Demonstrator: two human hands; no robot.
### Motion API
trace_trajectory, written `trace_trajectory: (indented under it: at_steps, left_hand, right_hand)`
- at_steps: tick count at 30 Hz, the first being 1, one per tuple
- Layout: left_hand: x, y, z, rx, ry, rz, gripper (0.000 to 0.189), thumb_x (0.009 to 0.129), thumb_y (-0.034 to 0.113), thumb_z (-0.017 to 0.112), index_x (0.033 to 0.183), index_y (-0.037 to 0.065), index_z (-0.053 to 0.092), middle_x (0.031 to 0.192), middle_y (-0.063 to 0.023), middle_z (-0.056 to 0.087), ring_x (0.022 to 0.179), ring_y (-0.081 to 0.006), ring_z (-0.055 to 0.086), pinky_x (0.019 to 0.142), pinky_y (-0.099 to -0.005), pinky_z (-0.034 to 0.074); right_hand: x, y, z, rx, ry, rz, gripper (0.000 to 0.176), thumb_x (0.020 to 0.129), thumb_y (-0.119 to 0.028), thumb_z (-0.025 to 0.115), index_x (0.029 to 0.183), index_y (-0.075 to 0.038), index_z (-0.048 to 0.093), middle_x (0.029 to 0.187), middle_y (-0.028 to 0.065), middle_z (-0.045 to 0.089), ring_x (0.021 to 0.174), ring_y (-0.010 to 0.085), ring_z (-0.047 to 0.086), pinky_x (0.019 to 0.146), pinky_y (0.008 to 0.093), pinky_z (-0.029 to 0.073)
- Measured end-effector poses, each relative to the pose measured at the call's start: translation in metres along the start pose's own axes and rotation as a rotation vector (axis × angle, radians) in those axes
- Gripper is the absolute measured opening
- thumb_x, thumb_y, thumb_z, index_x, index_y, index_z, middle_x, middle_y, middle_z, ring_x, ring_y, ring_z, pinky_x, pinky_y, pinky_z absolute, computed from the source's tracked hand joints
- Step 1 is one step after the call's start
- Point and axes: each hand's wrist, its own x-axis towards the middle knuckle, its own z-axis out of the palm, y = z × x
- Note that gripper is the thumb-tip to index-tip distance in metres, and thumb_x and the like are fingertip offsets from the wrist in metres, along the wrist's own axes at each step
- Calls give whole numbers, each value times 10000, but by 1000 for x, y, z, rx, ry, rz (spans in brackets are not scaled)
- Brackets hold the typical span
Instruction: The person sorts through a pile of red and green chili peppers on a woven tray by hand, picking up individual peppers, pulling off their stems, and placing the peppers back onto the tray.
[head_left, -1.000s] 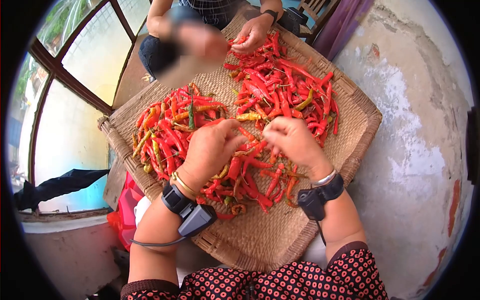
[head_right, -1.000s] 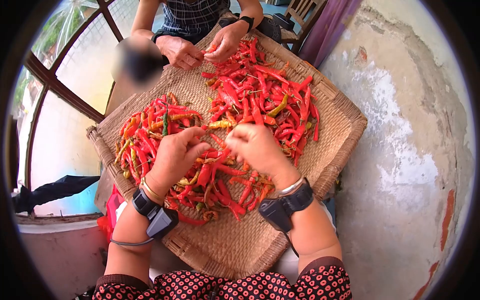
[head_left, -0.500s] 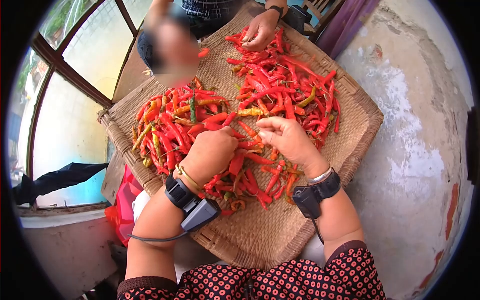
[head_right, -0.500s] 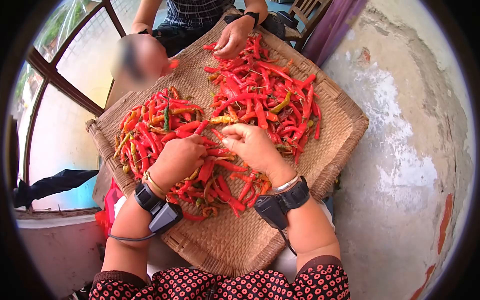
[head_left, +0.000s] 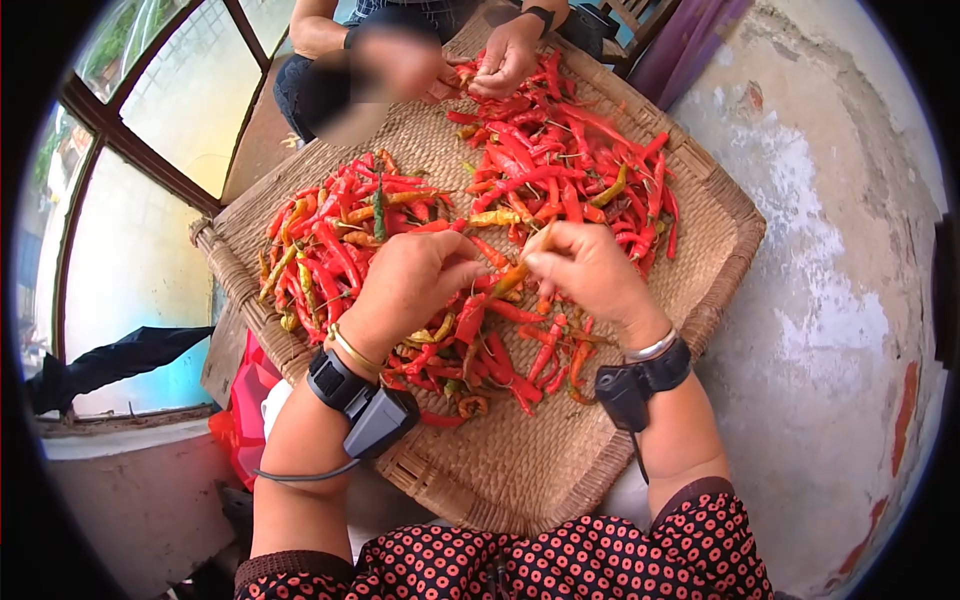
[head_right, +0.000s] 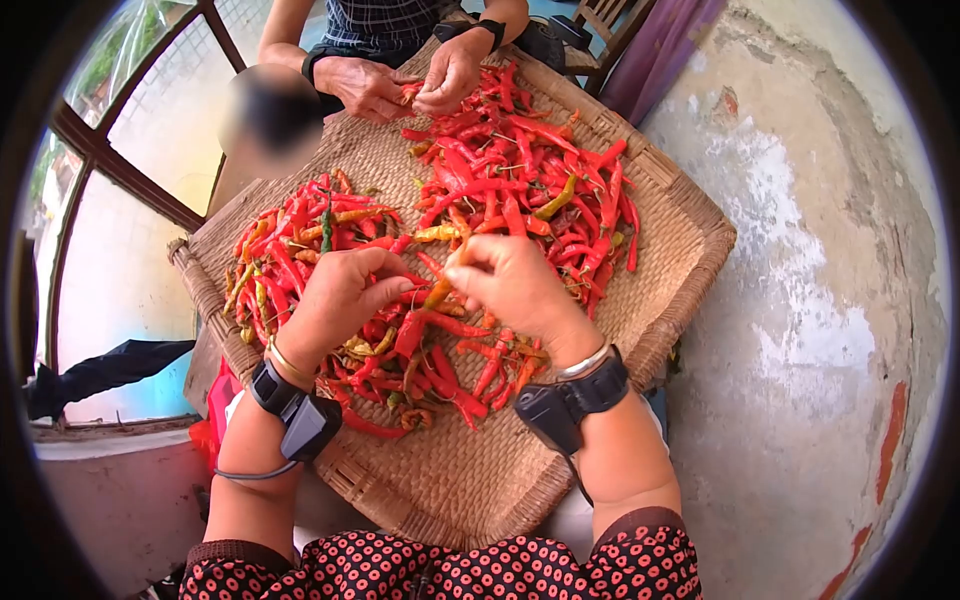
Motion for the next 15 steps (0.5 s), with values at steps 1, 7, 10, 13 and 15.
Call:
trace_trajectory:
  at_steps: [1,7,10,13,15]
  left_hand:
    - [1,-8,1,145,54,74,141,736,109,653,839,19,620,738,-120,615,699,-281,608,628,-334,480]
    - [-6,-23,9,565,-56,99,200,706,208,670,802,41,614,844,-125,591,726,-296,607,637,-398,495]
    - [-4,-22,11,617,-84,83,214,687,203,683,802,35,617,885,-122,589,733,-293,610,631,-388,504]
    - [-1,-24,14,673,-175,12,253,670,206,691,853,52,608,883,-113,560,778,-295,588,663,-401,486]
    - [0,-24,15,705,-175,26,223,673,200,685,823,54,610,871,-114,563,766,-298,589,656,-402,487]
  right_hand:
    - [1,-2,-7,1,3,3,127,865,-116,549,897,-1,595,727,5,587,616,53,546,546,202,453]
    - [8,1,-22,728,422,-154,324,898,-153,493,1187,-8,476,857,92,622,636,94,581,494,209,455]
    - [7,16,-13,522,387,-90,353,897,-166,499,1204,2,457,866,95,624,638,90,583,500,202,453]
    - [6,14,-2,312,197,-19,313,890,-151,507,1160,7,503,835,68,626,639,75,579,517,179,445]
    - [5,14,8,165,54,-3,266,879,-133,522,1103,8,553,800,33,621,640,55,567,539,168,440]
